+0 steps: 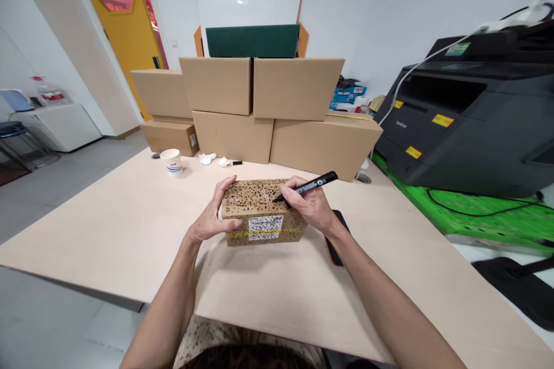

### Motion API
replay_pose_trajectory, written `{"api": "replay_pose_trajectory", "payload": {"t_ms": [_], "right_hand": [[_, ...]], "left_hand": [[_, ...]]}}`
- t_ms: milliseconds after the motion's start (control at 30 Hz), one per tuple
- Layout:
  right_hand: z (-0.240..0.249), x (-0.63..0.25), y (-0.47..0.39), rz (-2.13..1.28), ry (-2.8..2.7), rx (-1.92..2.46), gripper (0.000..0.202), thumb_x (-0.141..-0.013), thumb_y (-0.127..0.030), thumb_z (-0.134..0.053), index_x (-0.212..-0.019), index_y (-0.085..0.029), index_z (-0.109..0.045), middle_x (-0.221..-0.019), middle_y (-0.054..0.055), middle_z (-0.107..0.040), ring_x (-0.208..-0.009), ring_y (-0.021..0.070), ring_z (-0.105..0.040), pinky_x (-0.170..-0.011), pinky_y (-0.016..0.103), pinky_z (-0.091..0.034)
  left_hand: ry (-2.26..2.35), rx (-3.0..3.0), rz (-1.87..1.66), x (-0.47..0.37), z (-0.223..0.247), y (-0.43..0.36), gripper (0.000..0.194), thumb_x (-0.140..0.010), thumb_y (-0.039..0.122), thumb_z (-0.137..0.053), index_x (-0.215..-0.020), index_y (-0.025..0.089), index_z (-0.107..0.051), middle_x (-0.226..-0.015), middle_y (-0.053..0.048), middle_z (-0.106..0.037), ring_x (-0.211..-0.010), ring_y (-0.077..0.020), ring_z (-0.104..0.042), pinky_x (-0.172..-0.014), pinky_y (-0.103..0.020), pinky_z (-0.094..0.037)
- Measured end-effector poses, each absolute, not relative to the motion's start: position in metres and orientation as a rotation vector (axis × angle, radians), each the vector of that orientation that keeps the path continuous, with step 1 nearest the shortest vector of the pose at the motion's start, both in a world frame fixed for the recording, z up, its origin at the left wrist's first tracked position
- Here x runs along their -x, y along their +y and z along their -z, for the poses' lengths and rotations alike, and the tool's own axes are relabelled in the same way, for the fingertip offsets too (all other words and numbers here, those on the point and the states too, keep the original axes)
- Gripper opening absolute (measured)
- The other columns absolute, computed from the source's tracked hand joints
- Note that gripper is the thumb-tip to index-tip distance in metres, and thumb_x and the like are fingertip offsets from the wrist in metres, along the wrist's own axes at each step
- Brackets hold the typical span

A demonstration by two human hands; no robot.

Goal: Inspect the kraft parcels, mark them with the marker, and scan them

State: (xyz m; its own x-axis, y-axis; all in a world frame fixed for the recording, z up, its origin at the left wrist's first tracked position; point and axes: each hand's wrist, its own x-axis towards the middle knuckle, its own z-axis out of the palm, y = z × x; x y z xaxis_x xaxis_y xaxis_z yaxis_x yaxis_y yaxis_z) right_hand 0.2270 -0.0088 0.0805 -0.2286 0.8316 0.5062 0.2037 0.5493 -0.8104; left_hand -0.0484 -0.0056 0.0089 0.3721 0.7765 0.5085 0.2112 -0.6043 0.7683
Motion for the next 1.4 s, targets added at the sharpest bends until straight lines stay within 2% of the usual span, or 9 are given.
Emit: {"api": "replay_pose_trajectory", "payload": {"t_ms": [133, 367, 533, 767, 967, 1167, 1400], "right_hand": [[-0.083, -0.224, -0.009, -0.739, -1.792, 0.886, 0.043, -0.084, -0.058, -0.071, -0.064, -0.021, -0.061, -0.060, -0.002, -0.051, -0.057, 0.0131, -0.043, -0.056, 0.029, -0.036], [-0.077, -0.230, -0.006, -0.844, -1.707, 0.846, 0.049, -0.084, -0.067, -0.069, -0.068, -0.022, -0.061, -0.052, -0.005, -0.044, -0.049, 0.0108, -0.035, -0.049, 0.027, -0.029], [-0.083, -0.227, -0.008, -0.792, -1.836, 0.848, 0.047, -0.084, -0.063, -0.071, -0.066, -0.021, -0.063, -0.062, -0.001, -0.055, -0.057, 0.0128, -0.045, -0.053, 0.027, -0.034], [-0.077, -0.232, -0.005, -0.879, -1.720, 0.867, 0.048, -0.082, -0.066, -0.071, -0.067, -0.021, -0.061, -0.052, -0.006, -0.042, -0.049, 0.0103, -0.032, -0.048, 0.027, -0.027], [-0.082, -0.230, -0.008, -0.827, -1.825, 0.862, 0.044, -0.082, -0.061, -0.074, -0.066, -0.021, -0.064, -0.062, 0.000, -0.056, -0.058, 0.0137, -0.045, -0.054, 0.028, -0.036], [-0.068, -0.240, 0.000, -0.986, -1.633, 0.803, 0.042, -0.082, -0.059, -0.073, -0.069, -0.020, -0.065, -0.052, -0.005, -0.044, -0.047, 0.0095, -0.030, -0.048, 0.026, -0.024], [-0.074, -0.236, -0.004, -0.864, -1.743, 0.833, 0.033, -0.078, -0.048, -0.075, -0.063, -0.020, -0.065, -0.054, -0.003, -0.049, -0.050, 0.0107, -0.036, -0.049, 0.027, -0.028]], "left_hand": [[0.850, -2.031, -1.218, 0.048, -0.009, -0.006, 0.106, -0.071, 0.059, -0.083, -0.159, 0.034, -0.031, -0.159, -0.011, -0.030, -0.153, -0.0437, -0.023, -0.130, -0.068, -0.016], [0.848, -2.040, -1.220, 0.049, -0.009, -0.006, 0.106, -0.071, 0.057, -0.084, -0.160, 0.035, -0.031, -0.159, -0.010, -0.030, -0.153, -0.0434, -0.024, -0.130, -0.067, -0.018], [0.856, -2.027, -1.218, 0.049, -0.008, -0.006, 0.107, -0.070, 0.057, -0.084, -0.160, 0.034, -0.031, -0.159, -0.011, -0.029, -0.153, -0.0436, -0.023, -0.130, -0.067, -0.016], [0.859, -2.039, -1.216, 0.049, -0.009, -0.006, 0.106, -0.071, 0.059, -0.083, -0.160, 0.034, -0.031, -0.158, -0.011, -0.030, -0.154, -0.0437, -0.023, -0.130, -0.067, -0.017], [0.853, -2.032, -1.217, 0.049, -0.008, -0.006, 0.106, -0.070, 0.058, -0.084, -0.159, 0.034, -0.032, -0.158, -0.011, -0.030, -0.153, -0.0436, -0.023, -0.130, -0.067, -0.017], [0.847, -2.029, -1.223, 0.049, -0.009, -0.006, 0.105, -0.071, 0.059, -0.083, -0.159, 0.034, -0.032, -0.158, -0.011, -0.030, -0.154, -0.0430, -0.022, -0.131, -0.066, -0.016], [0.847, -2.026, -1.222, 0.048, -0.009, -0.005, 0.106, -0.071, 0.059, -0.083, -0.159, 0.033, -0.031, -0.160, -0.011, -0.029, -0.155, -0.0430, -0.021, -0.131, -0.065, -0.016]]}}
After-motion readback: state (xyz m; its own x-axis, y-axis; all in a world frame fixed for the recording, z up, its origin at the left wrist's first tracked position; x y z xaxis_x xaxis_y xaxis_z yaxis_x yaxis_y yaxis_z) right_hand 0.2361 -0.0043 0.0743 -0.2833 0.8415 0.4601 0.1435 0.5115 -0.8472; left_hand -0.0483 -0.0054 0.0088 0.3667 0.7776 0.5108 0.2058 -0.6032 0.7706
